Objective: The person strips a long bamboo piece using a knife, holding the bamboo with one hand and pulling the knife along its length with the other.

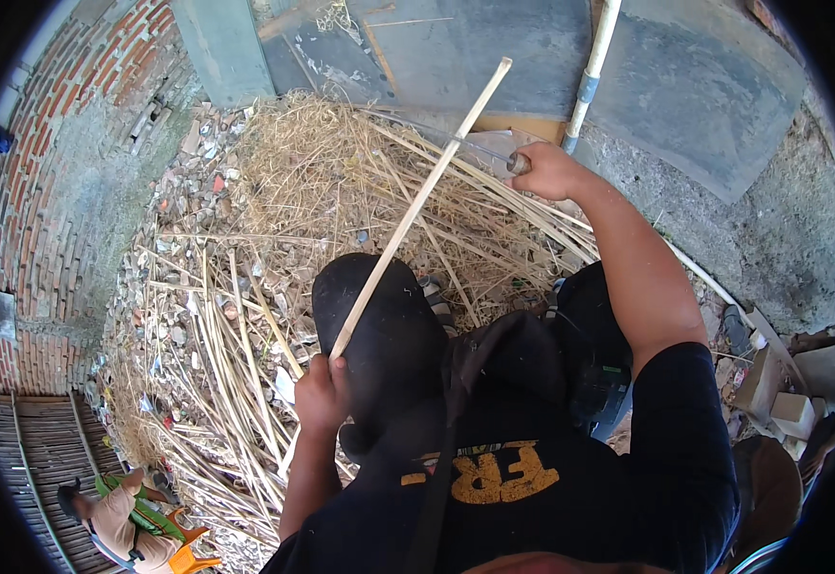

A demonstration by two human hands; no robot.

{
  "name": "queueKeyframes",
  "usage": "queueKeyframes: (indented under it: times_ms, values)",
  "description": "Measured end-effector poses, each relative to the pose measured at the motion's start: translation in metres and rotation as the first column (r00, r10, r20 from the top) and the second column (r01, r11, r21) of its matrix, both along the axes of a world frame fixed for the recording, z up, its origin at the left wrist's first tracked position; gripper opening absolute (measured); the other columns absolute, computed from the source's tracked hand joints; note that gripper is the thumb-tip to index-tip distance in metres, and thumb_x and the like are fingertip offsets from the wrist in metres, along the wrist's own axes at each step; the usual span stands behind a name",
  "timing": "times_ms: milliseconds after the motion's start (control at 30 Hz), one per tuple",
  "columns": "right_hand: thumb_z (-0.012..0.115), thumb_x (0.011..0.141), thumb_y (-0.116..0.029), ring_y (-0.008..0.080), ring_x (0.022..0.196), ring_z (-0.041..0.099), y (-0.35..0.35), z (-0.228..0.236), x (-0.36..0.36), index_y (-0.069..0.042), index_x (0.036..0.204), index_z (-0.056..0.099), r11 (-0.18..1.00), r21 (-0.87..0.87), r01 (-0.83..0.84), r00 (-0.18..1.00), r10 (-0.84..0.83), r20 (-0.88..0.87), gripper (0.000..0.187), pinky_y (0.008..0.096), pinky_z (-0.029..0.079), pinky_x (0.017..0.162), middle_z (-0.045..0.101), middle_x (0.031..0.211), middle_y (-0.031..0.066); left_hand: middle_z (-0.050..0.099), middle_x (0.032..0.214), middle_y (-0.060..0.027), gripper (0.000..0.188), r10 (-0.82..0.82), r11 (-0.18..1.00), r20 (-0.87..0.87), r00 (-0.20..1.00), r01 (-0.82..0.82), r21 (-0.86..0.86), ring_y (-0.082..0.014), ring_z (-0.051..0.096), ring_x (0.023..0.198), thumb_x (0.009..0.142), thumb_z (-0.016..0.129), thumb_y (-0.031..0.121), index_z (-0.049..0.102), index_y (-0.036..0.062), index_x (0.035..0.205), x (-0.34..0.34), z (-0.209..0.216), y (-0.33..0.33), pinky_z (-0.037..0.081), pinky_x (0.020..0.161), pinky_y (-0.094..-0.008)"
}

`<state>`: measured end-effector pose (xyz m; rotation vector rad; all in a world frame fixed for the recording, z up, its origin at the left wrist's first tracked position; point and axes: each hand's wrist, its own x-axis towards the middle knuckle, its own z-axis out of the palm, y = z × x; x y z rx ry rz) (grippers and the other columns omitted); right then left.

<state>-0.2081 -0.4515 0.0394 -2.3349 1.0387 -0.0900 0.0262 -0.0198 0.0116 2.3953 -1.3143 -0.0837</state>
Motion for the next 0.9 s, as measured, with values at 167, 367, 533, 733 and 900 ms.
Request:
queueKeyframes:
  times_ms: [167, 367, 533, 733, 900]
  values:
    - [0.071, 0.078, -0.03, 0.037, 0.091, 0.066, 0.027, 0.02, 0.008, 0.0, 0.1, 0.068, 0.999, -0.008, -0.044, 0.996, 0.044, 0.073, 0.037, 0.0445, 0.052, 0.082, 0.068, 0.091, 0.0214, 0.057, 0.06, -0.0238, 0.035, -0.009, 1.0, -0.022, 1.0, 0.009, 0.0, -0.0474, 0.059, 0.057, 0.1, 0.053, 0.031, 0.049, 0.0037, 0.08, 0.0, 0.0, 0.001, 0.044, 0.052, -0.0542]
    - [0.075, 0.079, -0.028, 0.0373, 0.082, 0.066, 0.066, 0.017, 0.022, -0.006, 0.094, 0.069, 0.92, -0.058, -0.388, 0.921, 0.385, -0.049, 0.027, 0.0469, 0.05, 0.073, 0.067, 0.079, 0.0173, 0.056, 0.059, -0.023, 0.035, -0.046, 0.999, -0.025, 0.999, 0.045, -0.017, -0.0472, 0.058, 0.057, 0.101, 0.052, 0.031, 0.049, 0.0037, 0.08, 0.004, -0.002, 0.001, 0.044, 0.052, -0.053]
    - [0.075, 0.079, -0.029, 0.0345, 0.083, 0.067, 0.043, 0.022, 0.015, -0.006, 0.093, 0.07, 0.952, 0.022, -0.304, 0.952, 0.304, 0.022, 0.028, 0.045, 0.05, 0.074, 0.068, 0.082, 0.0169, 0.056, 0.06, -0.0234, 0.034, -0.05, 0.998, -0.049, 0.998, 0.048, -0.039, -0.047, 0.058, 0.058, 0.101, 0.051, 0.029, 0.049, 0.0028, 0.08, 0.004, -0.007, 0.002, 0.043, 0.052, -0.0533]
    - [0.072, 0.081, -0.031, 0.0368, 0.094, 0.066, 0.032, 0.015, 0.01, -0.005, 0.103, 0.07, 0.98, -0.032, -0.196, 0.98, 0.196, 0.011, 0.034, 0.0451, 0.051, 0.084, 0.07, 0.095, 0.0197, 0.056, 0.06, -0.0246, 0.03, -0.031, 0.999, -0.015, 0.999, 0.031, -0.029, -0.0479, 0.058, 0.058, 0.1, 0.053, 0.025, 0.049, 0.0017, 0.081, 0.001, -0.005, 0.001, 0.044, 0.053, -0.0542]
    - [0.074, 0.08, -0.032, 0.0379, 0.095, 0.066, 0.046, 0.028, 0.012, -0.005, 0.105, 0.07, 0.974, -0.039, -0.224, 0.975, 0.224, -0.013, 0.037, 0.0457, 0.052, 0.084, 0.07, 0.094, 0.0197, 0.057, 0.061, -0.0249, 0.026, -0.035, 0.999, -0.054, 0.998, 0.033, -0.032, -0.0481, 0.059, 0.058, 0.1, 0.054, 0.024, 0.05, 0.0024, 0.084, 0.003, -0.007, 0.006, 0.044, 0.053, -0.0548]
